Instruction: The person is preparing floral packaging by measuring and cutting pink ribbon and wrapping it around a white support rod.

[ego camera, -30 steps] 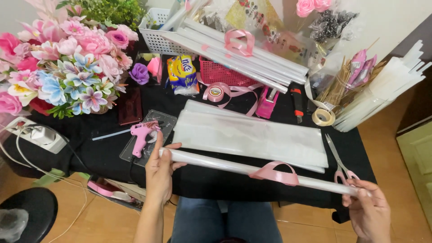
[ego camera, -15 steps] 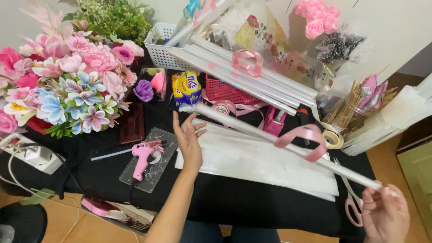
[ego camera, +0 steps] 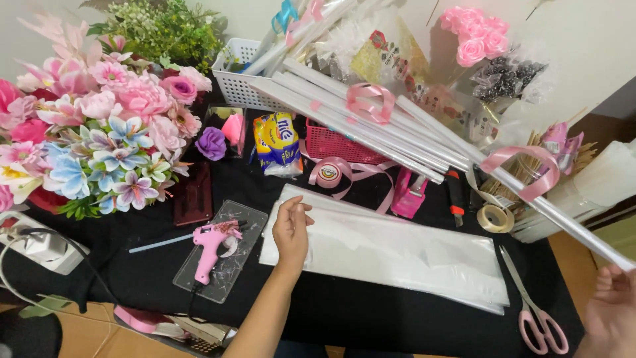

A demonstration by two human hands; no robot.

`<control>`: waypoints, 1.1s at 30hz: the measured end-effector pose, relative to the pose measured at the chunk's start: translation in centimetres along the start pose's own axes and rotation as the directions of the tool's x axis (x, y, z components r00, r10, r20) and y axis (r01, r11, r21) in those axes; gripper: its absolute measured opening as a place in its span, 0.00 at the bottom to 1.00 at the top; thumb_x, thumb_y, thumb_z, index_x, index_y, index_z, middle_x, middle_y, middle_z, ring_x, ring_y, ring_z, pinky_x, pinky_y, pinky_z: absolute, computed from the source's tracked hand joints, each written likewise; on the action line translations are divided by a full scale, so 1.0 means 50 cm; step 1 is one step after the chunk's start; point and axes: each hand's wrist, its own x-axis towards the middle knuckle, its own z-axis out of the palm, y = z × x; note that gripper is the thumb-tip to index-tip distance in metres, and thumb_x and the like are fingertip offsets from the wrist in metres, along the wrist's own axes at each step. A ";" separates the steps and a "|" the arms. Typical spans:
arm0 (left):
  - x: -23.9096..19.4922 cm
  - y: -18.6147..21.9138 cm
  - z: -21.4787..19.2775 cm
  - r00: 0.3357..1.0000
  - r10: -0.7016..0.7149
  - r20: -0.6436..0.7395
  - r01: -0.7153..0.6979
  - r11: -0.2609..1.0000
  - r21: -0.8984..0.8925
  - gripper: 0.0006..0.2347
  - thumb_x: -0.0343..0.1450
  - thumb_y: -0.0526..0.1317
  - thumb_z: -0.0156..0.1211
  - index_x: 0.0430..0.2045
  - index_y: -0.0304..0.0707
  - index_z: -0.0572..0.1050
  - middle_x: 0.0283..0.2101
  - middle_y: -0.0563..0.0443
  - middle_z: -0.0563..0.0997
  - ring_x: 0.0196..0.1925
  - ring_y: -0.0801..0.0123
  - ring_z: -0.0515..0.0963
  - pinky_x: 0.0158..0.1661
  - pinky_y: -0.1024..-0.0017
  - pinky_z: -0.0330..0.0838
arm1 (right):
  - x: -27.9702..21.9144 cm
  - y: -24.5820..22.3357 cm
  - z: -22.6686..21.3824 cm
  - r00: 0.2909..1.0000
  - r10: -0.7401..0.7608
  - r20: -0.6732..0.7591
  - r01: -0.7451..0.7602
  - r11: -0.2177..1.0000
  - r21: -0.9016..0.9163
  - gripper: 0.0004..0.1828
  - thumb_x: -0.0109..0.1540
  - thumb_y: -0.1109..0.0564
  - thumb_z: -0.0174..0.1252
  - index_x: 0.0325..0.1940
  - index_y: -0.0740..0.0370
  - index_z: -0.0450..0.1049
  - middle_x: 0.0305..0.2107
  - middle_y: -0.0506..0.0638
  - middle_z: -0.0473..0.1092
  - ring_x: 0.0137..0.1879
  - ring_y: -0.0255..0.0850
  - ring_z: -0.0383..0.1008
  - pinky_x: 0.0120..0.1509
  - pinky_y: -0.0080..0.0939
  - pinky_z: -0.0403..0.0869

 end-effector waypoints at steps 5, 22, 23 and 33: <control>-0.005 0.014 0.004 0.995 -0.082 0.053 0.080 0.996 0.036 0.12 0.77 0.45 0.50 0.45 0.39 0.77 0.37 0.51 0.83 0.28 0.74 0.80 0.38 0.74 0.74 | 0.008 -0.022 0.050 0.996 0.091 -0.007 -0.091 0.994 0.058 0.11 0.76 0.38 0.61 0.52 0.41 0.73 0.40 0.30 0.72 0.50 0.14 0.76 0.62 0.09 0.79; -0.001 0.015 0.001 0.984 -0.130 0.124 0.120 0.989 0.083 0.11 0.76 0.45 0.51 0.42 0.42 0.79 0.33 0.56 0.83 0.27 0.75 0.79 0.35 0.74 0.72 | -0.135 -0.280 0.608 0.948 0.314 0.044 -0.316 0.947 0.062 0.04 0.72 0.58 0.53 0.52 0.53 0.69 0.43 0.43 0.76 0.41 0.26 0.81 0.48 0.16 0.87; -0.001 0.015 0.002 0.984 -0.129 0.124 0.119 0.989 0.084 0.11 0.76 0.45 0.51 0.42 0.42 0.79 0.33 0.56 0.83 0.27 0.75 0.79 0.35 0.74 0.72 | -0.110 -0.241 0.610 0.948 0.314 0.045 -0.317 0.946 0.064 0.04 0.72 0.58 0.53 0.52 0.53 0.69 0.43 0.43 0.76 0.41 0.26 0.81 0.48 0.16 0.87; 0.003 0.008 0.003 0.982 -0.122 0.142 0.105 0.987 0.126 0.12 0.76 0.45 0.50 0.41 0.41 0.80 0.32 0.55 0.83 0.26 0.73 0.79 0.34 0.74 0.72 | -0.023 -0.103 0.719 0.907 0.291 0.304 -0.350 0.923 0.161 0.07 0.67 0.64 0.60 0.50 0.61 0.72 0.39 0.56 0.76 0.47 0.40 0.84 0.55 0.31 0.88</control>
